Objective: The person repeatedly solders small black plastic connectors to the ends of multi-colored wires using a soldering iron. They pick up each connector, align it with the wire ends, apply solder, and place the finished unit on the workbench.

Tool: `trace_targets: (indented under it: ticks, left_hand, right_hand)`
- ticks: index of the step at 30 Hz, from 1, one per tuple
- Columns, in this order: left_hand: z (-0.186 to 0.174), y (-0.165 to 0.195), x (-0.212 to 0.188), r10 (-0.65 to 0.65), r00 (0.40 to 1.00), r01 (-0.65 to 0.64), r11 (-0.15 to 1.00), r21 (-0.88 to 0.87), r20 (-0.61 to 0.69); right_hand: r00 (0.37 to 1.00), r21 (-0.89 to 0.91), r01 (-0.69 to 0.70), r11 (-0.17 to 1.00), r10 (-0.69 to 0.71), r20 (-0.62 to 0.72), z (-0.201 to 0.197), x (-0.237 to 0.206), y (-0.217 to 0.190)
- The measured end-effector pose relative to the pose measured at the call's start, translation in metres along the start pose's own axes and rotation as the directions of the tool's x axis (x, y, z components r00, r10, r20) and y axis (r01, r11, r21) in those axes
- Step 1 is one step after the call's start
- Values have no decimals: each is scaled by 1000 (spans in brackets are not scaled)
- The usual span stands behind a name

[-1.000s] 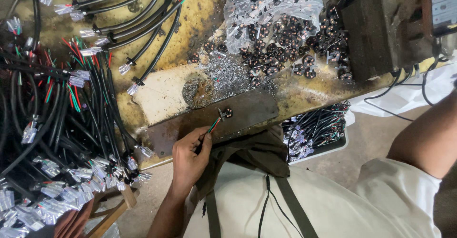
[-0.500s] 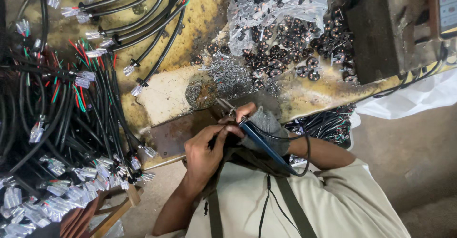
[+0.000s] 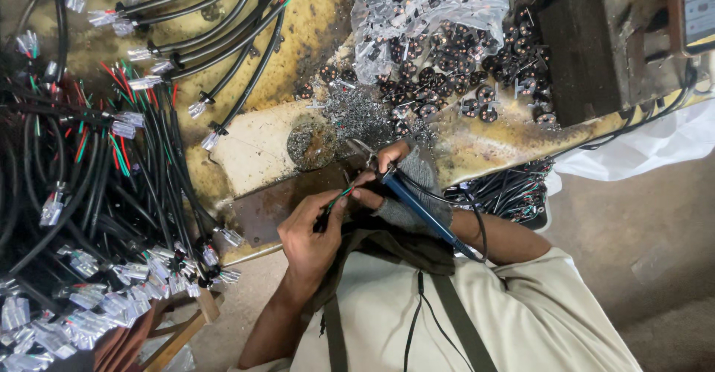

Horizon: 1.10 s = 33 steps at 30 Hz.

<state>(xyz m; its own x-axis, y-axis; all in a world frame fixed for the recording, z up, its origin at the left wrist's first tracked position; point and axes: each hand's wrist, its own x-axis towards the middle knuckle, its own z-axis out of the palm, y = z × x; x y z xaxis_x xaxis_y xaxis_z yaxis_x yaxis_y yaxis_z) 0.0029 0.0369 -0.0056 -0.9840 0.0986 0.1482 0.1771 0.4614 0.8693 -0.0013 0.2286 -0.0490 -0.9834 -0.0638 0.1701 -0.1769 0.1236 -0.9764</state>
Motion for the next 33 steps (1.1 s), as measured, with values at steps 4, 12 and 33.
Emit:
trace_targets:
  ticks: [4,12,33]
  left_hand:
    - [-2,3,1,73,997,-73,997,-1,9]
    - [-4,2,2,80,993,-87,993,86,86]
    - [1,1,3,125,987,-135,986,96,100]
  right_hand:
    - [995,163,-90,982,81,64,-4,0,-4]
    - [993,-20,-61,998,62,103,1,-5,21]
    - [980,143,-186,972,174,92,-7,2,-2]
